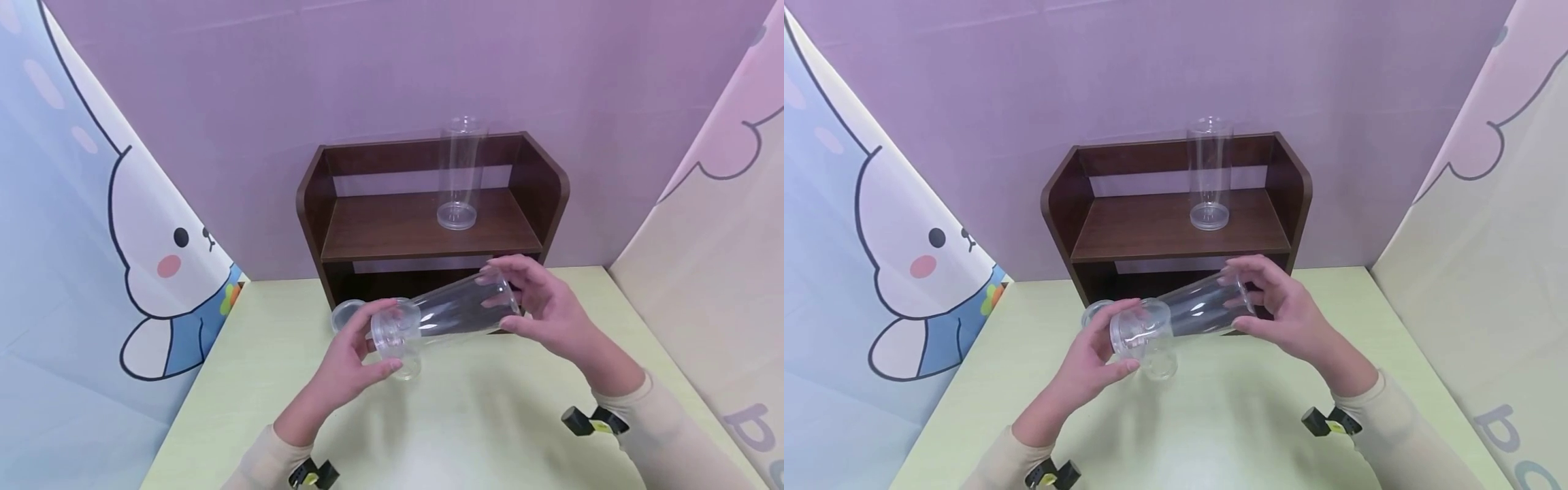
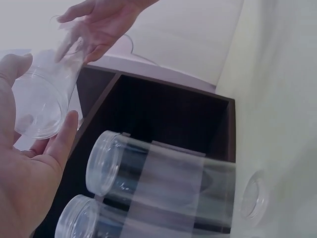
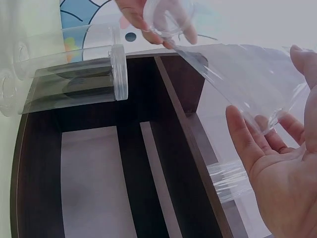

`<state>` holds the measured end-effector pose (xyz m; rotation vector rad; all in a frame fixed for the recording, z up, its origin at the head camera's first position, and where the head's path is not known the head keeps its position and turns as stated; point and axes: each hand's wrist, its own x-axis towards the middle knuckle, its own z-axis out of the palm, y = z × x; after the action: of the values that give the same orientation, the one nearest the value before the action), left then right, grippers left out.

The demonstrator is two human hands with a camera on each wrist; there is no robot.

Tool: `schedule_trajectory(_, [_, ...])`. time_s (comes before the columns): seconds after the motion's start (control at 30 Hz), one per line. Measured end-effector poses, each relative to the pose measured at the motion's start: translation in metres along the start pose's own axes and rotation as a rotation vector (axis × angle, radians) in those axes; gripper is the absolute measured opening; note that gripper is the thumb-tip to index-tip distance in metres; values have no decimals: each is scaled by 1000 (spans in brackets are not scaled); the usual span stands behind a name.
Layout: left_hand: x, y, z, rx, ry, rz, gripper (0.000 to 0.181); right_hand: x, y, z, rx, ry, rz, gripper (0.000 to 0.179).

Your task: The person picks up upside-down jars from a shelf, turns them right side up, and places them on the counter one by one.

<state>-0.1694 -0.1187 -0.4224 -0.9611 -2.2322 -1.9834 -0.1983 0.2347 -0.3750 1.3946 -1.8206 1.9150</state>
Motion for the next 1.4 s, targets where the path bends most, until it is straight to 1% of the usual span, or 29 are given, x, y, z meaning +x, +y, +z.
schedule_trajectory(0.03, [0, 1, -2, 0, 6, -3, 85, 0, 0, 0, -15, -4, 4, 77])
schedule_trajectory(0.1, [2, 2, -6, -11, 13, 11, 83, -2, 0, 1, -59, -9, 22, 78])
schedule_trajectory(0.27, [5, 3, -16, -32, 40, 78, 81, -8, -1, 4, -211, -21, 106, 82])
schedule_trajectory(0.33, [6, 3, -19, -25, 51, 95, 82, -9, -1, 5, -253, -26, 129, 82])
schedule_trajectory(0.4, [7, 4, -21, -19, 61, 103, 82, -10, -1, 7, -278, -30, 139, 82])
schedule_trajectory(0.5, [8, 6, -23, -9, 75, 111, 82, -11, 0, 8, -287, -28, 153, 81])
schedule_trajectory(0.67, [13, 10, -25, -23, 95, 139, 79, -15, 5, 11, -296, -32, 182, 80])
schedule_trajectory(0.87, [19, 14, -21, -94, 134, 194, 76, -23, 12, 17, -355, -46, 214, 80])
schedule_trajectory(0.97, [24, 18, -17, -128, 158, 219, 80, -28, 14, 22, -365, -50, 224, 82])
schedule_trajectory(1.07, [28, 22, -11, -146, 168, 233, 79, -34, 19, 28, -360, -47, 218, 85])
schedule_trajectory(1.2, [34, 27, -3, -172, 141, 264, 75, -42, 26, 37, -333, -51, 190, 88])
schedule_trajectory(1.3, [38, 28, 1, -177, 119, 296, 77, -46, 31, 42, -304, -57, 179, 88])
schedule_trajectory(1.4, [40, 29, 5, -168, 112, 313, 80, -48, 35, 45, -290, -60, 184, 89])
